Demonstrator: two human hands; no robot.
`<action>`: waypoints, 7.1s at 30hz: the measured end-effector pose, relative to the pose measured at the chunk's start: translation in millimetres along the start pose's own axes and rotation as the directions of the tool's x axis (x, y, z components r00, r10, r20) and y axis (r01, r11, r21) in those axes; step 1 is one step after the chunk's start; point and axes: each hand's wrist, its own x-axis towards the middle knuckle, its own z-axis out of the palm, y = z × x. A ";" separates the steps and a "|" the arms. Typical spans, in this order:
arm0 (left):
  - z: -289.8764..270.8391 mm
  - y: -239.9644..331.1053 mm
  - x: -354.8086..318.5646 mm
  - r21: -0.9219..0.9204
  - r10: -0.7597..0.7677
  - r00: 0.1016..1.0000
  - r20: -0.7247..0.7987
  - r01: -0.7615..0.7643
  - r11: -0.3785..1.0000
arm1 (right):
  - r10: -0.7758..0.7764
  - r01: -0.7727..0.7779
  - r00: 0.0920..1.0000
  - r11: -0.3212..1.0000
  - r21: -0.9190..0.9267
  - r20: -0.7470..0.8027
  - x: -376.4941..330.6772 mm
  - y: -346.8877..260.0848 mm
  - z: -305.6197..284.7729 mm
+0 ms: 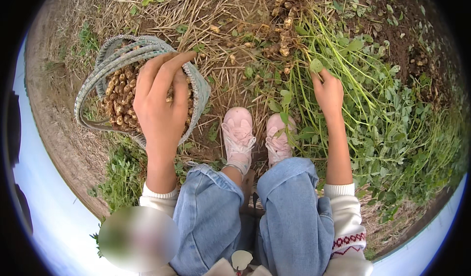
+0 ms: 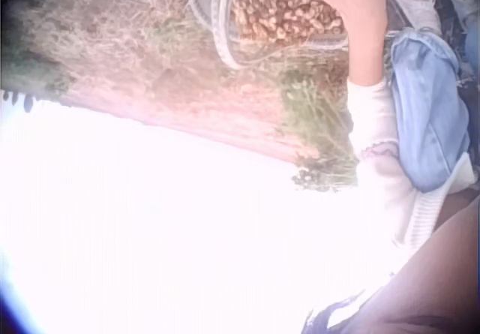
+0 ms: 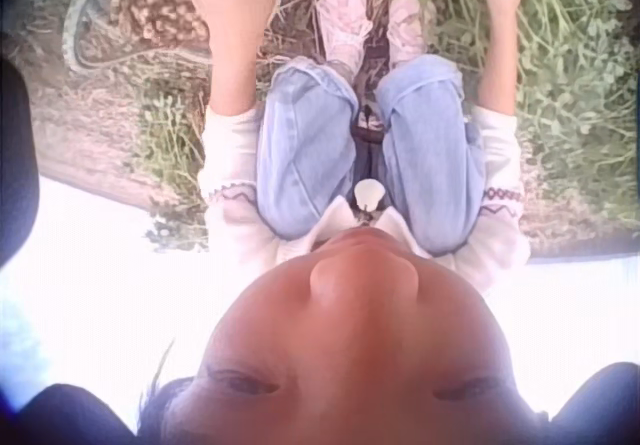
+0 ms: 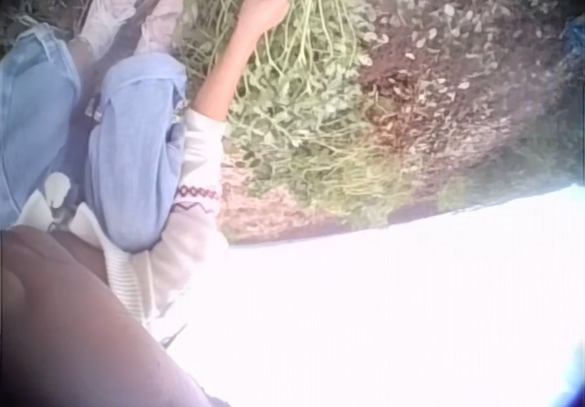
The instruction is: The person sits on the ground and pulls peanut plants from the soil, detaching the peanuts from the roots and placing them into a basket. Another person nearby pours the collected peanuts into a sack.
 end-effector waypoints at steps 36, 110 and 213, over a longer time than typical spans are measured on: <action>27.6 -17.5 46.4 -0.765 0.036 0.822 0.568 0.544 -0.345 | -0.016 0.012 0.999 0.996 0.083 0.042 -1.5 -10.9 -5.2; 12.1 27.4 -21.0 -0.722 -0.378 0.616 0.691 0.571 -0.389 | -0.049 0.047 0.999 0.996 0.071 0.021 -5.8 -15.7 -2.1; -82.0 -41.0 -55.2 0.586 -0.286 0.924 -0.254 0.382 0.714 | 0.159 0.031 0.890 0.914 0.404 -0.428 -15.2 -27.8 -64.0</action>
